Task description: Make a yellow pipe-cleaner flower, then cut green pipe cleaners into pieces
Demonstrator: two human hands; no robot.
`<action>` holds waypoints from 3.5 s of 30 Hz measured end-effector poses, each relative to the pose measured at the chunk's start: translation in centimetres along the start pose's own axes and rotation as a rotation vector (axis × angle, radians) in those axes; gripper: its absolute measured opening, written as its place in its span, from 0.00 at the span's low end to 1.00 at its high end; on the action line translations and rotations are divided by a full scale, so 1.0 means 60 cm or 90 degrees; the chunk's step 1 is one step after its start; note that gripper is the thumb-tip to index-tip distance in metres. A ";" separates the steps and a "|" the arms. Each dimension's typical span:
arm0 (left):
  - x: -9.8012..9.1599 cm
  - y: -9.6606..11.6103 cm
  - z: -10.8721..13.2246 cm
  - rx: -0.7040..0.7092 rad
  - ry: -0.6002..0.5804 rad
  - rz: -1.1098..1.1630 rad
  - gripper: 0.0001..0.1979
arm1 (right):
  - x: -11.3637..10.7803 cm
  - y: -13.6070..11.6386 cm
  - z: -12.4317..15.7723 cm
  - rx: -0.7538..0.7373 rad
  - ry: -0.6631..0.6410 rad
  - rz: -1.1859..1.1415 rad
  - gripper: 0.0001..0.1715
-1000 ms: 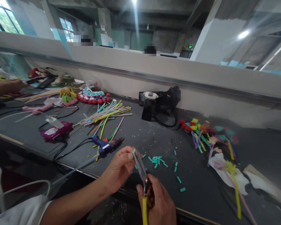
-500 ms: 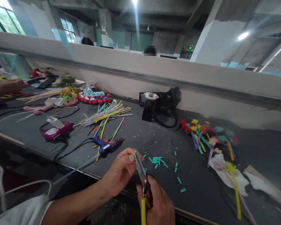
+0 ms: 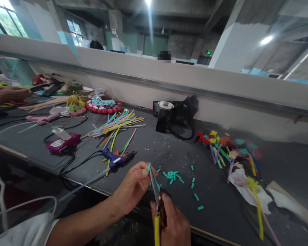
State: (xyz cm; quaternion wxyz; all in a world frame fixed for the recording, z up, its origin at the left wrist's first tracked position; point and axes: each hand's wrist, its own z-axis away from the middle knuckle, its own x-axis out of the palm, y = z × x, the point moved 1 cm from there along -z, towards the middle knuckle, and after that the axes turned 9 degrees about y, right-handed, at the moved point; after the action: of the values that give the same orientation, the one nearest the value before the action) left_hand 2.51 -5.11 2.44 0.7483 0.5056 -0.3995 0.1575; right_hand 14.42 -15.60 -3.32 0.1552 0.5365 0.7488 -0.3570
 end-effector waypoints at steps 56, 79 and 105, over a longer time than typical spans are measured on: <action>0.029 -0.066 -0.057 0.575 -0.233 -1.265 0.05 | -0.138 0.063 -0.010 0.122 0.158 -0.001 0.15; 0.045 -0.021 0.000 0.158 -0.163 -0.714 0.03 | -0.083 0.030 -0.060 0.277 0.137 -0.093 0.21; 0.010 0.004 0.000 0.411 -0.150 -0.828 0.04 | -0.024 -0.006 -0.068 0.185 0.141 -0.058 0.14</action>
State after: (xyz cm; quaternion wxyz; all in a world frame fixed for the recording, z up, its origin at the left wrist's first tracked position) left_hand 2.74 -5.14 3.06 0.4564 0.8494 -0.0301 -0.2633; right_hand 15.27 -13.79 0.53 -0.0236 0.5546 0.7255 -0.4068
